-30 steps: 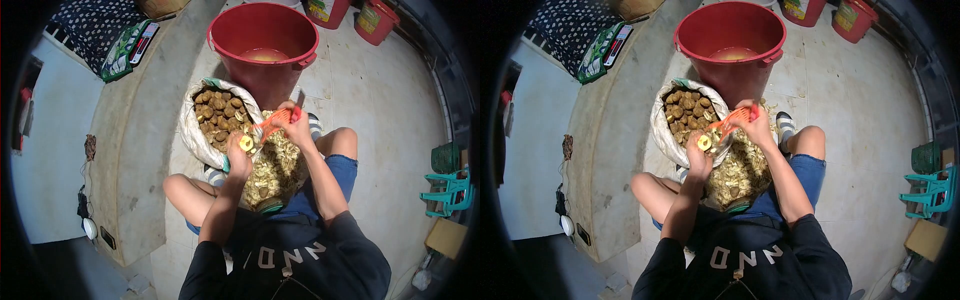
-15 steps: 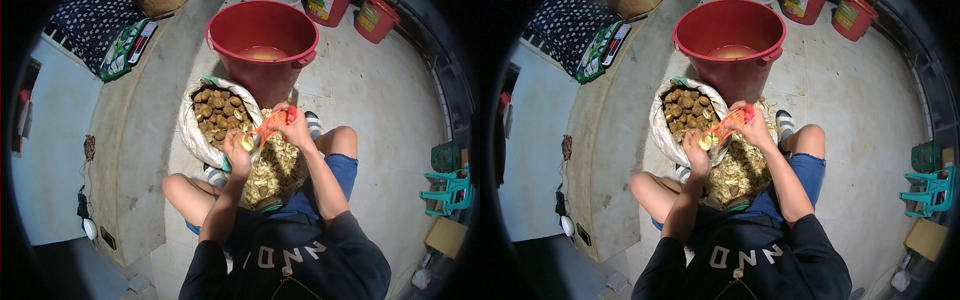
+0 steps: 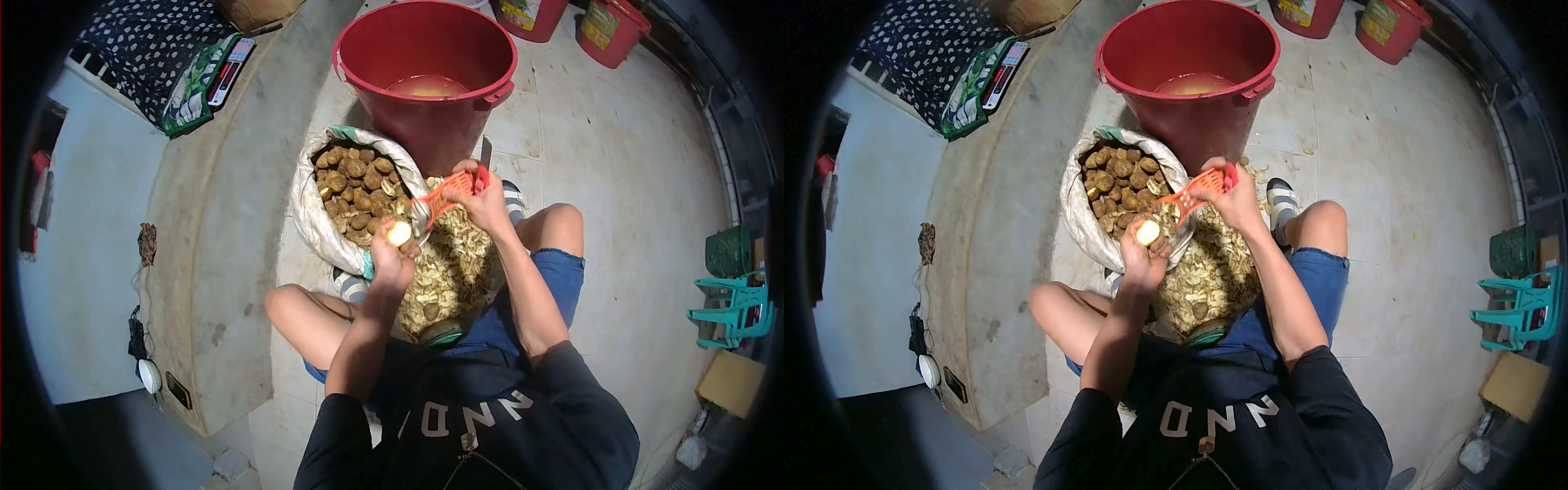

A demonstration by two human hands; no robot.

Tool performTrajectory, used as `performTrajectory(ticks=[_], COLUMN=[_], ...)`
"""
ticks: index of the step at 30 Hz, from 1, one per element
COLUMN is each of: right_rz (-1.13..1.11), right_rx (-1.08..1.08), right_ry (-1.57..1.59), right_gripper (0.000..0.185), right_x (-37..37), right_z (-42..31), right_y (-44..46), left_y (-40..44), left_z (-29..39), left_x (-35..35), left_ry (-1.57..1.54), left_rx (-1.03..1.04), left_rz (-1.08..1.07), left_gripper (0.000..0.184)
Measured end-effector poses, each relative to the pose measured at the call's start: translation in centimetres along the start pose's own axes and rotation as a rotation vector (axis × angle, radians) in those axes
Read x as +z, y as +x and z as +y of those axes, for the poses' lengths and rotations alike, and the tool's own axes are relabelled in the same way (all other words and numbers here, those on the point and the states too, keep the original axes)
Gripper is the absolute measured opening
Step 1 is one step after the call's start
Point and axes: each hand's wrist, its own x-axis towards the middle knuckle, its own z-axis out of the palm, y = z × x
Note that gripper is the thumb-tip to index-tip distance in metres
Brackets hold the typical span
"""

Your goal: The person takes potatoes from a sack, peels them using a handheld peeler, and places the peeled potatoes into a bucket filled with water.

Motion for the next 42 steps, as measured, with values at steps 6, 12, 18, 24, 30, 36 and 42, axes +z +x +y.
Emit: performTrajectory(ticks=[6, 12, 18, 24, 30, 36, 42], right_rz=[0.077, 0.197, 0.276, 0.254, 0.139, 0.079, 0.016], right_rx=[-0.062, -0.161, -0.097, 0.027, 0.062, 0.087, 0.100], right_ry=[-0.126, -0.059, -0.169, -0.335, -0.652, -0.727, -0.715], right_gripper=[0.038, 0.039, 0.039, 0.038, 0.042, 0.043, 0.044], right_x=[-0.6, -4.5, -6.7, -8.4, -7.2, -6.8, -5.8], right_z=[0.3, -0.7, -2.3, -2.6, -3.6, -3.0, -2.8], right_y=[-0.1, 0.4, -0.6, -0.7, 0.2, 1.3, 1.8], left_y=[-0.6, 7.7, 15.7, 20.9, 22.3, 25.0, 24.9], left_z=[-0.2, 2.7, 11.6, 9.6, 4.1, 3.0, 2.5], left_x=[-0.4, 3.7, 11.6, -3.4, -11.3, -9.7, -8.8], left_ry=[-0.091, -0.012, 0.178, 1.202, 1.784, 1.621, 1.721], left_rx=[-0.108, -0.166, 0.128, 0.244, 0.233, 0.060, -0.037], left_rz=[-0.172, -0.116, -0.060, 0.378, 0.335, 0.360, 0.234], left_gripper=[0.025, 0.041, 0.038, 0.020, 0.040, 0.056, 0.063])
